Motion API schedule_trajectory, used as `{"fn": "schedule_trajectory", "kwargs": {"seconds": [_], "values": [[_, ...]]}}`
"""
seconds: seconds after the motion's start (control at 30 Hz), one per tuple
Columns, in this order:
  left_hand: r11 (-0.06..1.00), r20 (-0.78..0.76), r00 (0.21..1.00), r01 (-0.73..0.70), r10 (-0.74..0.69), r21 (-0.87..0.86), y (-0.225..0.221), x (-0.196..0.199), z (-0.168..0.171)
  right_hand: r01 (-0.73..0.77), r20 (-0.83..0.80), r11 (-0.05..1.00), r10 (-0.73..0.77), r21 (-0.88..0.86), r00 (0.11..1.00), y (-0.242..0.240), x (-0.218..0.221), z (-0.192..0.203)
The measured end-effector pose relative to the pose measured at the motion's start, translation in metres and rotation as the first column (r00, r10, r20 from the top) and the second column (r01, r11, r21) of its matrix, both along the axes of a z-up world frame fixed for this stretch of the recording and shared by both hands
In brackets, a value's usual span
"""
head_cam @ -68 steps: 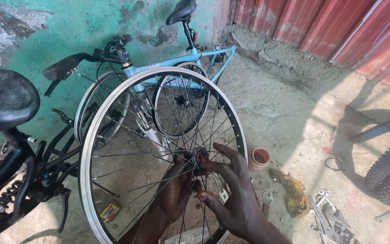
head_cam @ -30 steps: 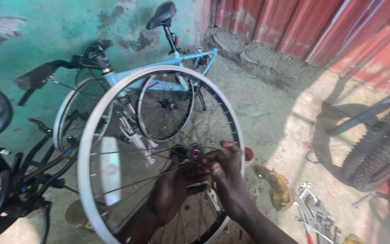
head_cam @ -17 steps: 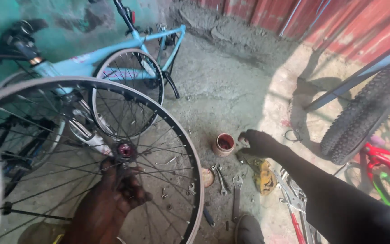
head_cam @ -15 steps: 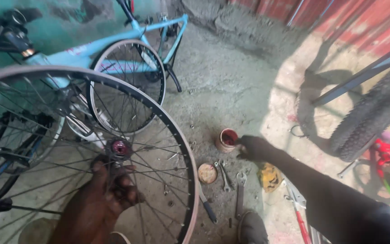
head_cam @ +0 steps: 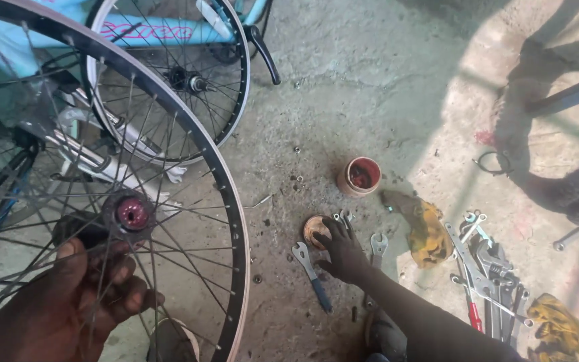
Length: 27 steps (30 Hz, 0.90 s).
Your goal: Reassembling a bicycle wheel hub by applying grease and carefully inserting ball bearings into the bearing race.
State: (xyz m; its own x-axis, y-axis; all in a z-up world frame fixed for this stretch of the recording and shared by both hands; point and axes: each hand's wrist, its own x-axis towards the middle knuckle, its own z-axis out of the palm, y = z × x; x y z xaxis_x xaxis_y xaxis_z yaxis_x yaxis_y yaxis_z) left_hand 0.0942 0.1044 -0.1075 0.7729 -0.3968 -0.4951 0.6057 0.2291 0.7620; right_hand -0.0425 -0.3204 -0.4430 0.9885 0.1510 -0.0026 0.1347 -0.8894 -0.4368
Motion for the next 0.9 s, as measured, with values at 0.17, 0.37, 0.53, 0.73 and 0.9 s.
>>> {"fn": "schedule_trajectory", "kwargs": {"seconds": [0.17,0.37,0.53,0.73,0.9], "values": [[0.993,0.016,0.998,0.070,-0.069,-0.097,-0.015,0.002,0.002,-0.013,0.054,1.000,0.012,0.019,0.998,0.003,-0.008,0.001],[0.984,-0.047,0.994,0.095,-0.103,-0.148,-0.008,0.005,-0.014,-0.005,-0.008,1.000,0.005,0.000,1.000,0.008,-0.006,-0.002],[0.991,-0.071,0.994,0.079,-0.087,-0.108,-0.006,0.001,-0.017,-0.016,-0.122,0.996,0.006,-0.082,0.992,0.013,-0.009,-0.004],[0.986,-0.175,0.980,0.064,-0.091,-0.157,0.002,0.007,-0.039,-0.031,-0.121,0.989,0.014,-0.144,0.993,0.014,-0.006,-0.006],[0.983,-0.038,0.990,0.128,-0.134,-0.128,-0.021,0.000,-0.008,0.010,-0.062,1.000,-0.010,-0.007,0.998,0.006,-0.001,-0.010]]}}
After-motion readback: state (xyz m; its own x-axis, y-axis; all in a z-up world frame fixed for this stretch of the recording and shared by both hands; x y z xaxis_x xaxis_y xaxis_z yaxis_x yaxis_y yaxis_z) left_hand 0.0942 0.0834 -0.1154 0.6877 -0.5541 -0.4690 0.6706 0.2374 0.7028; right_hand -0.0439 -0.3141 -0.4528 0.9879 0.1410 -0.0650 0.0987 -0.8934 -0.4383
